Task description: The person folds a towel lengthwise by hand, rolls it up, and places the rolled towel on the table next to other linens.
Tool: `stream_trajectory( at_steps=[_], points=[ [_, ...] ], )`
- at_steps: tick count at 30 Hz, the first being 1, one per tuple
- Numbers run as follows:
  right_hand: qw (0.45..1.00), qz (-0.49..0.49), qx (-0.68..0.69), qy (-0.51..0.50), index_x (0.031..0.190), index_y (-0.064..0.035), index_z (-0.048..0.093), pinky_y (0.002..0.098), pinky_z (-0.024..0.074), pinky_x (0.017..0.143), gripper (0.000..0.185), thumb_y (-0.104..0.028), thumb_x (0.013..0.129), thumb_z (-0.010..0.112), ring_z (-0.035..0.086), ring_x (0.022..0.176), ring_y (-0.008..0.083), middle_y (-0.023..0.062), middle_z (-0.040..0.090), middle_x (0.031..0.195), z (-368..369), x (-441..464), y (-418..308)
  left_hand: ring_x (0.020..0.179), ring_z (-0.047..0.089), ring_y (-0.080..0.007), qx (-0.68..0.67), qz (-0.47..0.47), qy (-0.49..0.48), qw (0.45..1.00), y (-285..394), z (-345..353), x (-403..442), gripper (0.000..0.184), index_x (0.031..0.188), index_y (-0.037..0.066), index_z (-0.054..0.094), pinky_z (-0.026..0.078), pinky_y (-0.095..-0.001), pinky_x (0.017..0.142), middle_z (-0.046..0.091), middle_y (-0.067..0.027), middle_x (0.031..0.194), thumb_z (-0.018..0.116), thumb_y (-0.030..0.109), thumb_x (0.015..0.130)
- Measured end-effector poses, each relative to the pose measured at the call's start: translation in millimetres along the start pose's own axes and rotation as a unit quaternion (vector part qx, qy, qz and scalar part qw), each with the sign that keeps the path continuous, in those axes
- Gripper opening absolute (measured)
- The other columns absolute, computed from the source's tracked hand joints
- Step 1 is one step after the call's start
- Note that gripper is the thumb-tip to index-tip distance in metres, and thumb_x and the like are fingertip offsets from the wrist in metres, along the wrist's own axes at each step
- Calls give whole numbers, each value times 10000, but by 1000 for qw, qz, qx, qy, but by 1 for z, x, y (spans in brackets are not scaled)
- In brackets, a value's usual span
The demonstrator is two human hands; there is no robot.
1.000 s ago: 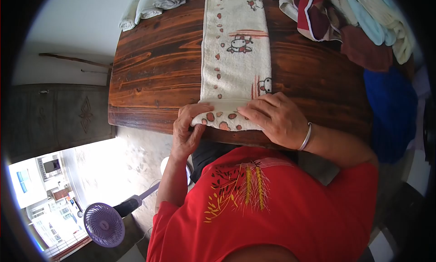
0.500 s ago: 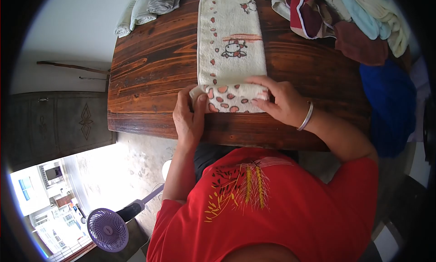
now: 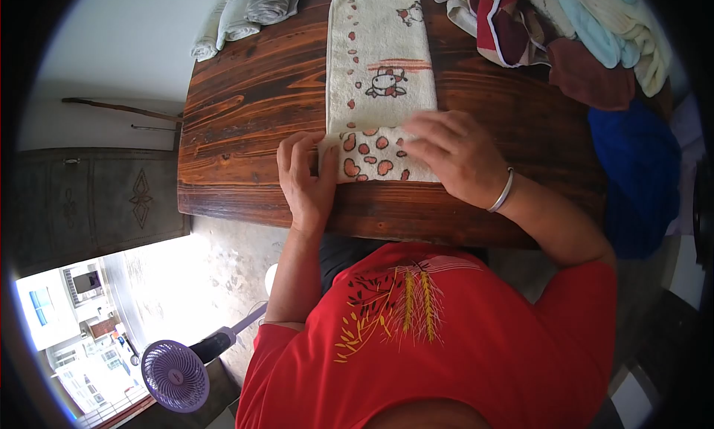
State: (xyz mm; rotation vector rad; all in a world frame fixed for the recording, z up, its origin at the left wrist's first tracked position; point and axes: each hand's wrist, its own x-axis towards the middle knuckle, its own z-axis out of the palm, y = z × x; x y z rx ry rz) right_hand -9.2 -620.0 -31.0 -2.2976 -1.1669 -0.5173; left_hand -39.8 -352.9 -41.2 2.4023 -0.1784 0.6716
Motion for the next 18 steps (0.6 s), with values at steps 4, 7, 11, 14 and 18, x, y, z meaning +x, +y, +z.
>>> stream_trajectory(
  at_steps=[4,7,11,14,18],
  points=[
    [999,-10,-34,-31,1047,-97,660,442,411,1008,307,-277,805,718,562,1148,226,52,622,1165,3,-3,-1,1091,590,-297,38,116,-14,992,3,-7,0,271,1028,66,675,471,-416,920,635,-112,1189,771,83,775],
    [998,23,2,-55,1103,-95,645,466,387,1035,411,-332,783,743,532,1191,229,68,595,1219,-7,-2,-10,1205,529,-329,23,137,-102,985,8,-11,2,385,1082,77,673,409,-464,1017,604,-107,1279,812,120,726],
    [996,43,-18,-75,1167,-77,617,477,369,1055,497,-347,772,754,483,1258,240,84,557,1287,-2,-8,-10,1308,459,-347,23,95,-171,980,16,-8,6,602,1240,97,617,356,-470,1099,547,-108,1383,834,141,680],
    [995,56,-26,-73,1185,-68,606,480,359,1066,474,-271,776,733,464,1287,249,90,536,1325,-2,-9,-9,1345,422,-349,3,83,-194,977,12,-10,8,687,1327,112,554,338,-463,1129,518,-116,1411,788,66,682],
    [995,45,-69,-54,1152,-68,616,482,348,1073,419,-170,754,695,458,1296,248,89,530,1336,0,-8,-9,1331,432,-355,-51,62,-188,979,-3,-8,5,664,1317,102,543,353,-462,1110,533,-126,1382,705,18,678]
  ],
)
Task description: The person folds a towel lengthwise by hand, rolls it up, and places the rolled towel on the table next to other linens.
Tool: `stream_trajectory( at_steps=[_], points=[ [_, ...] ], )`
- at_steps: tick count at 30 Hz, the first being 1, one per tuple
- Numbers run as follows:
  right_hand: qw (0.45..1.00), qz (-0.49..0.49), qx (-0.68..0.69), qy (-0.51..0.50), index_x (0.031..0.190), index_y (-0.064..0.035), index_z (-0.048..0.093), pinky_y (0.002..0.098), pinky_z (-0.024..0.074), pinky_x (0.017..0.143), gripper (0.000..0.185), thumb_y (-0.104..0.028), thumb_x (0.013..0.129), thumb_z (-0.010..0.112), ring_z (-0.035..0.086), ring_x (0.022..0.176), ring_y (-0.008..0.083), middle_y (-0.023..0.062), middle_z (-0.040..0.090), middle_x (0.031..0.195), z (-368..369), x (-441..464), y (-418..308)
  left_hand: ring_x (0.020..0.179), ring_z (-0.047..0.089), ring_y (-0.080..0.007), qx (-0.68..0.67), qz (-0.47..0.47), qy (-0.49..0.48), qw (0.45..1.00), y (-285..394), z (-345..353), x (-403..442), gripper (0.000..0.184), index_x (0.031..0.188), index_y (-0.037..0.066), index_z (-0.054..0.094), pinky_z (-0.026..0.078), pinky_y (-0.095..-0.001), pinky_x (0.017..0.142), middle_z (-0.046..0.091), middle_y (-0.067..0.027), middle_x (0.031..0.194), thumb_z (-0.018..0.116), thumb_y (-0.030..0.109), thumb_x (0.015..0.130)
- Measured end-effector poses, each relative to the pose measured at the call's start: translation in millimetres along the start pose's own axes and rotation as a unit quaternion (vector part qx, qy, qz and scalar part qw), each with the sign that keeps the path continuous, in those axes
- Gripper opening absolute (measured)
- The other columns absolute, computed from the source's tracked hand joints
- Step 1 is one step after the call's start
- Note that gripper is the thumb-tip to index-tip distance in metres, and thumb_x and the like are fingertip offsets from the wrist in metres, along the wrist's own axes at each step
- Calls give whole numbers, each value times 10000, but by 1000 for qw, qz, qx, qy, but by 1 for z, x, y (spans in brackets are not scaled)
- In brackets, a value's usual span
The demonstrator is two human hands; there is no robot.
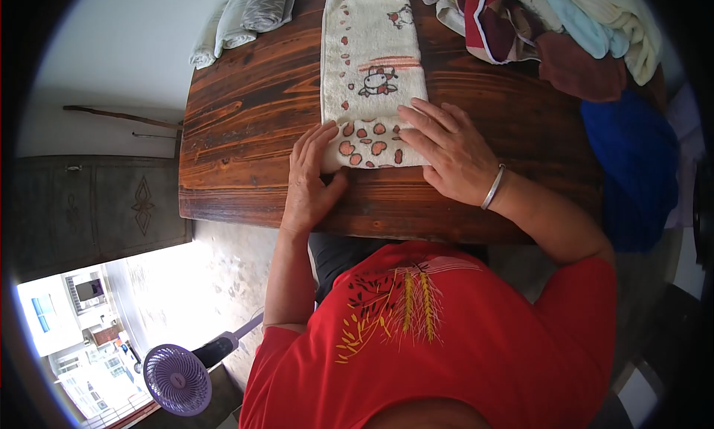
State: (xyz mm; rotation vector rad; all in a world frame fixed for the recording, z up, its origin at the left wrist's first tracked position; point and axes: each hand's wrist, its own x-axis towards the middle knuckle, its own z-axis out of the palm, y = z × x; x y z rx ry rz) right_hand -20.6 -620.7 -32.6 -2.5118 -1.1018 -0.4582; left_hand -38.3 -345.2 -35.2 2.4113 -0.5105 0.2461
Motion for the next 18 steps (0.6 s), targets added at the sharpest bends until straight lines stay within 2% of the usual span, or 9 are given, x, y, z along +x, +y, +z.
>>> stream_trajectory(
  at_steps=[1,4,5,7,8,11,13,16,18],
  points=[
    [1000,-8,-16,7,1142,-68,618,481,346,1073,410,-149,746,687,457,1296,246,88,528,1338,1,1,1,1328,432,-359,-3,-8,2,1000,0,0,-1,660,1313,93,543,361,-460,1105,534,-127,1380,685,4,675],
    [998,-28,61,0,1111,-68,623,466,376,1032,385,-120,734,679,510,1236,238,94,568,1291,3,1,8,1282,482,-342,-18,-39,8,999,1,-2,-4,625,1311,63,534,399,-434,1074,552,-139,1350,686,8,707],
    [995,-20,99,10,1107,-62,621,464,393,1007,375,-111,738,673,543,1182,246,100,594,1241,3,3,12,1260,507,-332,-24,-51,10,998,1,-4,-3,611,1312,53,529,413,-421,1061,561,-144,1336,696,17,726],
    [984,-1,177,27,1098,-51,617,461,427,956,357,-92,746,662,608,1074,263,112,647,1140,2,12,20,1192,560,-305,-156,-96,39,982,-17,-2,-5,547,1309,32,522,439,-391,1021,594,-159,1273,702,55,793],
    [979,11,200,27,1107,-42,613,449,450,900,350,-97,765,661,626,992,274,120,659,1067,-2,17,23,1158,586,-292,-221,-120,52,966,-26,-1,-4,519,1308,22,518,453,-376,1001,611,-166,1242,705,74,827],
    [956,61,286,29,1137,-20,600,405,497,732,337,-123,822,662,656,769,289,139,677,872,-7,33,37,1056,636,-256,-290,-131,84,944,-24,-3,19,441,1294,11,525,477,-343,942,655,-170,1135,688,145,906],
    [927,104,358,42,1158,-9,590,369,499,622,339,-158,864,670,645,651,276,145,661,772,3,37,44,1003,657,-252,-254,-126,111,953,-21,0,29,404,1274,9,543,498,-339,893,676,-169,1066,672,161,923],
    [891,213,399,-40,1211,9,572,287,509,659,333,-146,923,635,683,764,189,175,695,953,-3,44,51,916,683,-249,-175,-141,118,967,-25,5,41,367,1251,10,564,520,-337,820,695,-171,980,651,183,940],
    [892,217,396,-22,1255,-11,555,279,504,634,363,-141,927,639,673,731,159,161,698,920,0,44,52,836,697,-263,-117,-153,129,973,-24,10,51,333,1229,24,587,530,-345,715,702,-172,896,629,201,951]
  ],
)
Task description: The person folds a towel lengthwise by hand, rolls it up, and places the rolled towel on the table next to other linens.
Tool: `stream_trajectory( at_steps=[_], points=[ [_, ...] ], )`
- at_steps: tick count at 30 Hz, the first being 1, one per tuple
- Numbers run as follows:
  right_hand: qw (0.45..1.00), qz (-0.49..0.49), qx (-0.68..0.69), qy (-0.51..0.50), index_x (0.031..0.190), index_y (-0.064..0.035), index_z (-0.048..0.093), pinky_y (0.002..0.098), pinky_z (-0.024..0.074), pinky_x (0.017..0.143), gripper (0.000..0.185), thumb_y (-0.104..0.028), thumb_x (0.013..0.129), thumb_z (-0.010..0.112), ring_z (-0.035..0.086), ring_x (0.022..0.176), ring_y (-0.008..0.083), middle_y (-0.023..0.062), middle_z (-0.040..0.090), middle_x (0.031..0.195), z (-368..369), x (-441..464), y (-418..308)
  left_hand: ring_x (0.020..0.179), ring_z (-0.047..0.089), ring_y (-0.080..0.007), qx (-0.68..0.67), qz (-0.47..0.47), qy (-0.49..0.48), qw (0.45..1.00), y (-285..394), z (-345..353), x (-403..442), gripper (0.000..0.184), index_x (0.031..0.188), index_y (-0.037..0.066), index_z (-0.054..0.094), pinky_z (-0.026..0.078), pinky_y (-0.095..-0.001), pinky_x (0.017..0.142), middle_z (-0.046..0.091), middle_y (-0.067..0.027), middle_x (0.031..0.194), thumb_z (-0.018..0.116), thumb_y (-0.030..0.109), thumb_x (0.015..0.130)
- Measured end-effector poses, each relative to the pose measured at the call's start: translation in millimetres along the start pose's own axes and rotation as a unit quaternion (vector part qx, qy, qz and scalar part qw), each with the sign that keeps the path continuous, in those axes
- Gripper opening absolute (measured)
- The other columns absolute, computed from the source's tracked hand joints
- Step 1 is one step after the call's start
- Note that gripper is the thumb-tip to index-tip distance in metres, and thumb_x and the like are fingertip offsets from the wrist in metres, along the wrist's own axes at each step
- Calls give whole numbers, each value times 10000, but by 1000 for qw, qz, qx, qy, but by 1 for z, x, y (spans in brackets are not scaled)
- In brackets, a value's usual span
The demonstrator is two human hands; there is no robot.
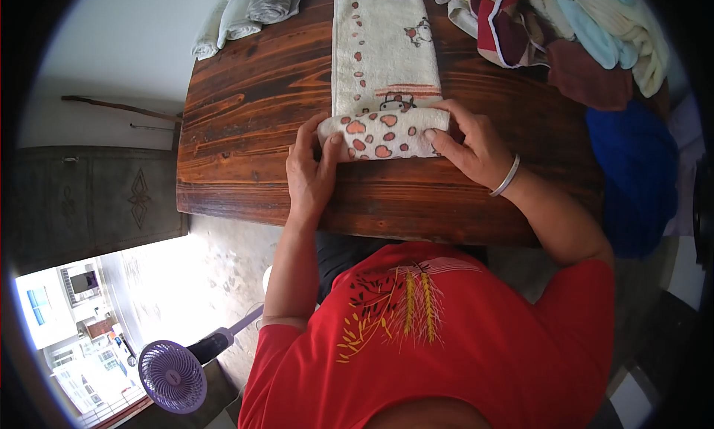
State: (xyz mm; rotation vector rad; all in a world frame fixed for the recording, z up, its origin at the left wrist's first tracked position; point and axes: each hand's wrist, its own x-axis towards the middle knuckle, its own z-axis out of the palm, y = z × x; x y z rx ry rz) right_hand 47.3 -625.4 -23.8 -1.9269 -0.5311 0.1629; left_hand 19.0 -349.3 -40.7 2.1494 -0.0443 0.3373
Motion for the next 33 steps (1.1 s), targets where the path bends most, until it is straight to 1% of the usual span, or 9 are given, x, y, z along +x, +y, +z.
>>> stream_trajectory(
  at_steps=[4,10,13,15,16,18,21,25,33],
  points=[
    [998,-31,-25,49,1315,-43,530,282,492,609,423,-121,918,653,648,680,135,135,689,848,2,11,4,793,672,-260,81,-32,-31,996,14,0,16,338,1221,55,603,496,-373,785,706,-147,891,635,246,945],
    [981,43,-186,-30,1291,-34,549,332,493,630,464,-151,871,710,633,687,249,139,661,897,-8,18,-1,743,615,-237,116,-7,-9,993,-4,9,19,354,1224,80,612,431,-390,877,699,-106,835,637,297,946],
    [965,-135,-213,76,1191,-77,601,411,489,703,378,-193,848,711,631,824,294,128,644,1011,-3,18,14,750,601,-234,38,-18,-18,999,-9,5,17,363,1230,81,612,435,-383,845,687,-99,822,652,295,939],
    [952,-177,-226,109,1141,-84,621,410,472,801,337,-190,833,710,603,963,291,111,609,1134,0,20,14,770,596,-236,-69,-64,-40,995,-8,2,16,384,1241,79,609,440,-383,826,680,-97,823,668,298,930],
    [944,-199,-231,127,1116,-88,631,410,464,850,317,-189,825,710,589,1032,290,103,591,1196,4,23,17,778,594,-236,-27,-44,-37,998,-16,3,16,397,1250,77,604,445,-386,815,674,-92,811,674,297,927],
    [926,-234,-290,65,1119,-89,628,415,447,901,328,-195,819,710,575,1078,291,97,590,1198,2,20,17,793,592,-236,51,-3,-33,998,-21,3,16,424,1269,73,596,455,-391,793,661,-81,788,685,295,920],
    [911,-250,-329,19,1152,-81,617,418,433,947,398,-236,803,725,551,1144,277,97,578,1229,3,16,13,798,575,-231,-6,-58,-49,997,-15,2,15,447,1287,72,585,456,-391,801,647,-69,772,687,301,917],
    [892,-228,-390,-8,1243,-66,580,427,416,977,569,-320,766,759,495,1233,259,105,532,1315,5,6,4,867,567,-246,-5,-37,-38,999,-25,3,10,533,1322,86,562,439,-406,861,669,-83,826,722,348,886],
    [907,-204,-368,-25,1328,-51,527,429,393,1037,622,-109,724,661,462,1290,283,120,488,1381,7,-39,-2,1070,530,-297,47,52,-78,994,0,-9,-32,937,1433,124,467,383,-413,1014,660,-120,1179,901,368,639]
  ],
)
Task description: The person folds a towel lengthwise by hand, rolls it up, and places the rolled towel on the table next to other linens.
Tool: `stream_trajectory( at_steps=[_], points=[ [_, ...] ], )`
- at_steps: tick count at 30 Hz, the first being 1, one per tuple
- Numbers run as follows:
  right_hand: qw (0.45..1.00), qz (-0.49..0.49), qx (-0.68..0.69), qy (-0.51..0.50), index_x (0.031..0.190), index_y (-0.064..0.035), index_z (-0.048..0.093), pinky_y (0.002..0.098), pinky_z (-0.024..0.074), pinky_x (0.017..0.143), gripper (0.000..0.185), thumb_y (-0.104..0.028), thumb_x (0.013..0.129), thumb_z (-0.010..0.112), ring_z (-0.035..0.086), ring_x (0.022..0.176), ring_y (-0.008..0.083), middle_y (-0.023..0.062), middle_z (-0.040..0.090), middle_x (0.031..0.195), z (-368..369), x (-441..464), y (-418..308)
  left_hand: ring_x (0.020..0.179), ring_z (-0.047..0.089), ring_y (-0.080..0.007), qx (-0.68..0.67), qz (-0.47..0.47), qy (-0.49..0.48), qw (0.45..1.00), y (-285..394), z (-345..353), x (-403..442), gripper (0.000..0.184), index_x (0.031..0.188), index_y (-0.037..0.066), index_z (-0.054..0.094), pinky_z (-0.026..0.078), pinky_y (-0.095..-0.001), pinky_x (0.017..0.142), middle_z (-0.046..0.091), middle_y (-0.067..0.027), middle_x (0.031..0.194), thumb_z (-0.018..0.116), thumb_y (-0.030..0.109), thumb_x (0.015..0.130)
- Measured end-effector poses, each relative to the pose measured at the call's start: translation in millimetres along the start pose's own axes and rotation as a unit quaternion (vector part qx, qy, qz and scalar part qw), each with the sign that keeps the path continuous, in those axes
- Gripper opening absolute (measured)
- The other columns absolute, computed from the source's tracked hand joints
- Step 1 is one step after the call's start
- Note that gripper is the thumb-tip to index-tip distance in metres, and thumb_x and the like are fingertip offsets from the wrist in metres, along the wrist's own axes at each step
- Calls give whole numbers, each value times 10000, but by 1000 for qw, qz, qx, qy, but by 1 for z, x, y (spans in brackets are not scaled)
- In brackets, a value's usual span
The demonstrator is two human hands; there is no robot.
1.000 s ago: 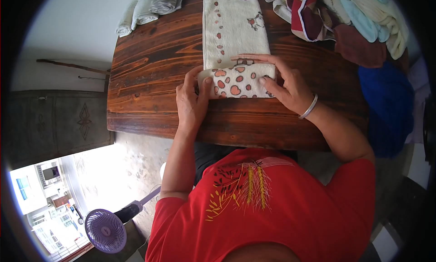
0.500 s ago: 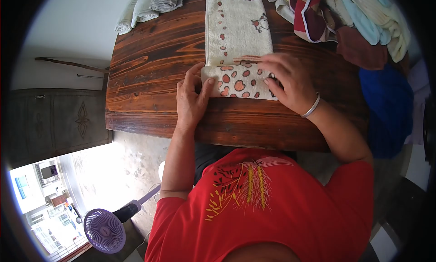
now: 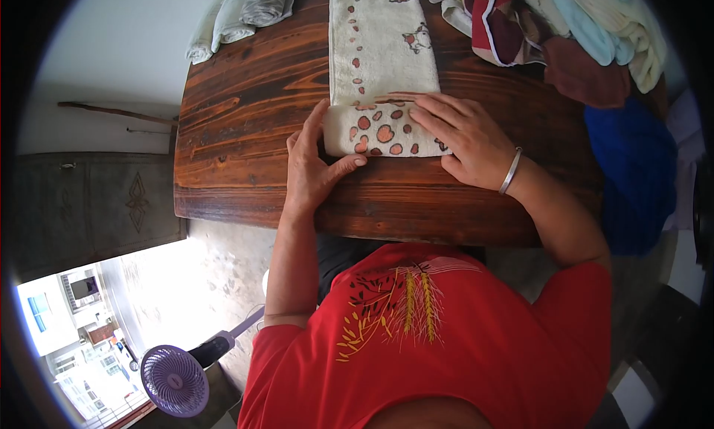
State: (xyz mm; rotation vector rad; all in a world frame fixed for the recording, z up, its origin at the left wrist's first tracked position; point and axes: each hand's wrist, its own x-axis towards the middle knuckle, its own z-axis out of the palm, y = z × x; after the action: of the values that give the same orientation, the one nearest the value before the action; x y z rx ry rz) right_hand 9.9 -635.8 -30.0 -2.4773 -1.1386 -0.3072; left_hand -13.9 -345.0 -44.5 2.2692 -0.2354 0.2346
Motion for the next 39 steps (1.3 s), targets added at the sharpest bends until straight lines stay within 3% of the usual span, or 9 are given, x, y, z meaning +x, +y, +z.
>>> stream_trajectory(
  at_steps=[6,10,13,18,21,25,28,33,39],
  points=[
    [996,7,68,48,1267,-79,571,431,390,1044,564,-83,713,683,485,1271,302,109,504,1377,7,-1,8,1140,545,-313,53,32,-10,998,5,2,-1,879,1446,139,455,366,-427,1052,624,-148,1233,861,183,668],
    [994,4,72,86,1204,-83,600,443,385,1041,508,-81,709,711,500,1245,305,99,524,1363,2,2,1,1136,556,-317,71,10,-3,997,5,2,-3,692,1364,118,526,388,-423,1033,618,-157,1222,791,123,724],
    [992,-4,84,95,1191,-77,605,439,437,968,483,-86,720,709,550,1152,306,106,590,1260,3,2,4,1120,565,-312,42,16,9,999,3,0,-1,511,1241,80,604,424,-416,993,615,-156,1219,764,136,759],
    [956,66,269,95,1219,-46,586,360,494,713,400,-118,834,669,613,797,247,117,651,945,2,0,5,1045,587,-276,-88,91,53,991,-8,0,-1,311,1093,23,654,464,-398,923,644,-138,1124,723,215,859],
    [930,142,329,79,1260,-48,562,320,479,642,378,-151,904,633,592,692,190,118,635,864,-2,-1,0,1022,603,-260,-189,-64,-3,980,-13,1,-8,339,1096,7,643,465,-394,921,670,-145,1039,702,281,905],
    [905,185,368,110,1317,-71,522,307,468,630,396,-154,941,615,583,674,150,104,607,815,7,-2,2,1004,627,-227,-166,-63,24,984,-5,3,-6,389,1200,3,581,485,-371,900,687,-161,1023,649,299,958],
    [913,136,340,181,1343,-83,503,313,469,620,414,-143,949,615,582,639,148,96,597,769,15,1,2,986,636,-207,-208,-59,34,976,4,4,-5,420,1295,16,524,497,-347,882,685,-168,1062,615,285,985],
    [910,178,348,139,1325,-74,522,317,477,605,401,-157,948,631,594,606,163,114,637,775,8,1,0,999,625,-220,-216,-55,53,973,-6,12,-5,438,1355,48,500,490,-356,896,684,-164,1085,602,272,993],
    [942,187,267,83,1161,-42,605,336,494,619,262,-151,926,646,643,667,246,140,659,833,-3,0,2,1061,576,-289,-36,-100,36,994,-2,11,3,443,1342,75,523,442,-405,954,685,-169,1059,641,261,958]
  ],
)
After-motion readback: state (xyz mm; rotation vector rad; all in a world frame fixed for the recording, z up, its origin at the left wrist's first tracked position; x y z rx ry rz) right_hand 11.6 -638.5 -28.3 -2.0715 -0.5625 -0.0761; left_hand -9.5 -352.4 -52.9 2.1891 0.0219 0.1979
